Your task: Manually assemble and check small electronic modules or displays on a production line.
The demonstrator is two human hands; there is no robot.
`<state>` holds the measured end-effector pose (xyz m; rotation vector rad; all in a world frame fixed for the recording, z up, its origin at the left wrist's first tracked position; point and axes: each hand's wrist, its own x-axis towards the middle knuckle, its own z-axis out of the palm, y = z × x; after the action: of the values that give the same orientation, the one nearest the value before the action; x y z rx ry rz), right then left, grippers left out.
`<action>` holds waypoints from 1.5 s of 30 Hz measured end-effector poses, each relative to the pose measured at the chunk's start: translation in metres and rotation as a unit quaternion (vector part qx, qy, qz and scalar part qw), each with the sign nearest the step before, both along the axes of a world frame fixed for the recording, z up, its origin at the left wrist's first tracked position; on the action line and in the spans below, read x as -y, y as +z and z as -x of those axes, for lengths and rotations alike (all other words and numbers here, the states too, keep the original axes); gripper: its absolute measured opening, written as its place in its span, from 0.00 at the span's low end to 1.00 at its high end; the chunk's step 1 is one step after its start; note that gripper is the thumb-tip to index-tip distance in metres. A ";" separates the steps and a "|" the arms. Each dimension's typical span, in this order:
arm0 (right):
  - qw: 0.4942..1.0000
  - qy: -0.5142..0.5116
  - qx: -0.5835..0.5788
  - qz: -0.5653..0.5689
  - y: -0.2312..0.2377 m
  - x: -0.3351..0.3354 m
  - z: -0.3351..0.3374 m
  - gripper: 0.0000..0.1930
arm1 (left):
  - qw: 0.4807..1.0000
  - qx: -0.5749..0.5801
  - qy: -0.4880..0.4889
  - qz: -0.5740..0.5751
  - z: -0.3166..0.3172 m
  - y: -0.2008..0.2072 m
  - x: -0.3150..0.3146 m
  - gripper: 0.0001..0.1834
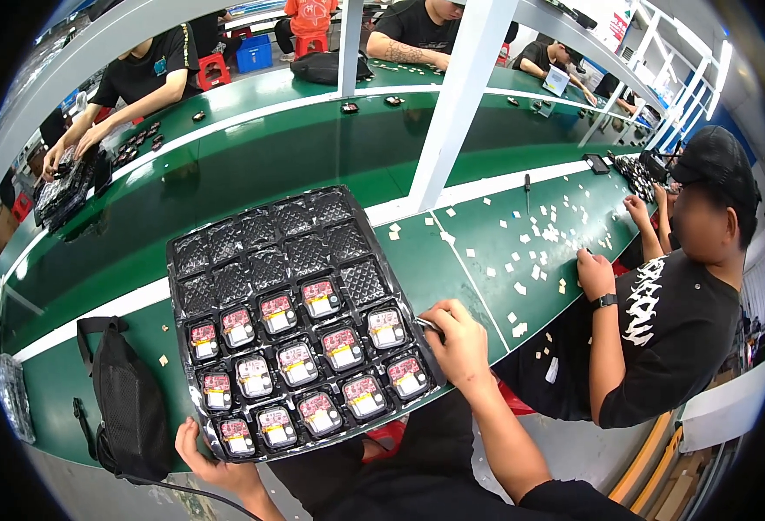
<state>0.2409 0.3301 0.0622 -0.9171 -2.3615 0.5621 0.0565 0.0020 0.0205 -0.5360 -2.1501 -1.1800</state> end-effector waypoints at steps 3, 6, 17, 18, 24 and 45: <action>1.000 0.005 -0.017 -0.012 -0.001 -0.001 -0.001 0.09 | 1.000 0.007 0.008 -0.010 0.001 -0.008 0.006 0.27; 1.000 -0.001 0.001 -0.009 -0.001 0.001 0.000 0.08 | 1.000 0.016 0.015 -0.010 0.001 -0.010 0.007 0.28; 1.000 0.008 -0.014 -0.017 -0.003 -0.001 -0.003 0.09 | 1.000 -0.016 -0.005 0.004 -0.001 -0.002 0.002 0.29; 1.000 0.006 -0.016 -0.020 -0.004 -0.002 -0.003 0.09 | 1.000 -0.018 -0.007 0.001 0.001 -0.005 0.004 0.29; 1.000 0.007 -0.021 -0.015 -0.002 -0.001 -0.001 0.09 | 1.000 0.009 0.001 -0.011 0.000 -0.001 0.001 0.29; 0.999 0.020 -0.020 -0.027 -0.008 -0.004 -0.002 0.09 | 1.000 -0.004 -0.016 0.007 0.002 -0.007 0.008 0.23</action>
<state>0.2428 0.3344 0.0542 -0.8286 -2.3531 0.5260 0.0541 -0.0058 0.0135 -0.5821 -2.1519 -1.1779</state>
